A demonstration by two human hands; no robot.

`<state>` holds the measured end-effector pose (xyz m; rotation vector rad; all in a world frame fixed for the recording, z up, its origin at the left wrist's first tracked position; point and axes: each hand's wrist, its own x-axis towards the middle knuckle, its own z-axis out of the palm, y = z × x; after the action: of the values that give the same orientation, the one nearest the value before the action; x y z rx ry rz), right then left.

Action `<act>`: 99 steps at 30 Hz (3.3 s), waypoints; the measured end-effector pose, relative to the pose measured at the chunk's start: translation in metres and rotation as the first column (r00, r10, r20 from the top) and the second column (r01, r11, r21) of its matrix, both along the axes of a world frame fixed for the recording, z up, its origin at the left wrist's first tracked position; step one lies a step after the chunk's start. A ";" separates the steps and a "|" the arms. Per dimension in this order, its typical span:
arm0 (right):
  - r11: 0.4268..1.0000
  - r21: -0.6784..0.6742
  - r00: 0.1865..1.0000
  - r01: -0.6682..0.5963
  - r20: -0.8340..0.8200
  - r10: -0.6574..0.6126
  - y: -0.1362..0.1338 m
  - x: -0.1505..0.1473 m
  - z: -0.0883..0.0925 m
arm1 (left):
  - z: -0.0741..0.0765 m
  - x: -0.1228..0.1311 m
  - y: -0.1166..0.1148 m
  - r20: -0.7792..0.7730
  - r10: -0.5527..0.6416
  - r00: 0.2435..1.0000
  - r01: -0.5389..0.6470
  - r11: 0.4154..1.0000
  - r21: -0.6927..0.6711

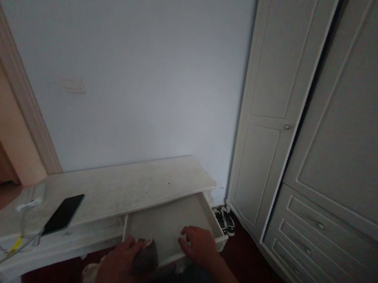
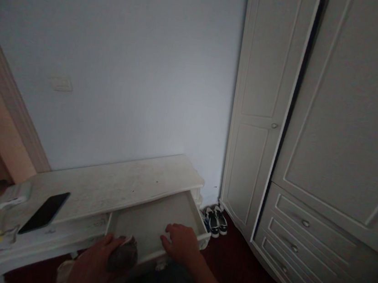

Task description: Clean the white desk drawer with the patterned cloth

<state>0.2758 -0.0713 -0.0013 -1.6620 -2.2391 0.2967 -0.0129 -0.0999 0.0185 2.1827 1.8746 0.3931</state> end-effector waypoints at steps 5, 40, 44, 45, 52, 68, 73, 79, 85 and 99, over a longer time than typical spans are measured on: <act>1.000 -0.028 1.000 0.004 0.027 -0.003 0.001 0.001 0.001 | 0.018 0.081 -0.006 -0.093 -0.142 0.985 0.146 0.989 0.038; 0.998 -0.054 0.997 0.020 0.077 -0.016 -0.001 -0.001 0.007 | 0.015 0.094 -0.013 -0.287 -0.162 0.944 0.193 0.978 0.084; 0.999 -0.032 0.997 0.038 0.071 -0.036 -0.002 -0.001 0.004 | 0.001 0.060 -0.019 -0.303 -0.073 0.950 0.097 0.993 0.062; 0.999 -0.029 0.997 0.041 0.067 -0.039 -0.002 -0.001 0.004 | 0.001 0.052 -0.021 -0.315 -0.047 0.948 0.071 0.995 0.065; 0.998 -0.045 0.998 0.047 0.053 -0.044 -0.002 -0.002 0.006 | 0.012 0.036 -0.027 -0.399 0.005 0.917 0.011 0.999 0.036; 0.998 -0.050 0.995 0.044 0.089 -0.040 0.001 0.001 0.000 | 0.009 0.107 -0.007 -0.248 -0.188 0.950 0.224 0.966 0.128; 0.999 -0.032 0.997 0.043 0.060 -0.041 -0.002 -0.001 0.002 | -0.012 0.050 -0.016 -0.265 -0.124 0.956 0.160 0.980 0.116; 0.998 -0.024 0.997 0.060 0.055 -0.059 -0.002 -0.003 0.002 | -0.028 -0.014 -0.020 -0.364 0.012 0.931 0.043 0.989 0.143; 1.000 -0.017 0.995 0.025 0.098 -0.023 -0.002 -0.003 0.003 | -0.006 0.028 -0.023 -0.401 -0.023 0.916 0.070 0.992 0.103; 0.999 -0.037 0.985 -0.033 0.166 0.039 -0.001 -0.001 0.006 | -0.008 0.054 -0.017 -0.233 -0.128 0.964 0.150 0.986 0.076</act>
<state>0.2747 -0.0723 0.0051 -1.7226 -2.4000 0.2123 0.0411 -0.1166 0.0106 2.4981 1.8298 0.2147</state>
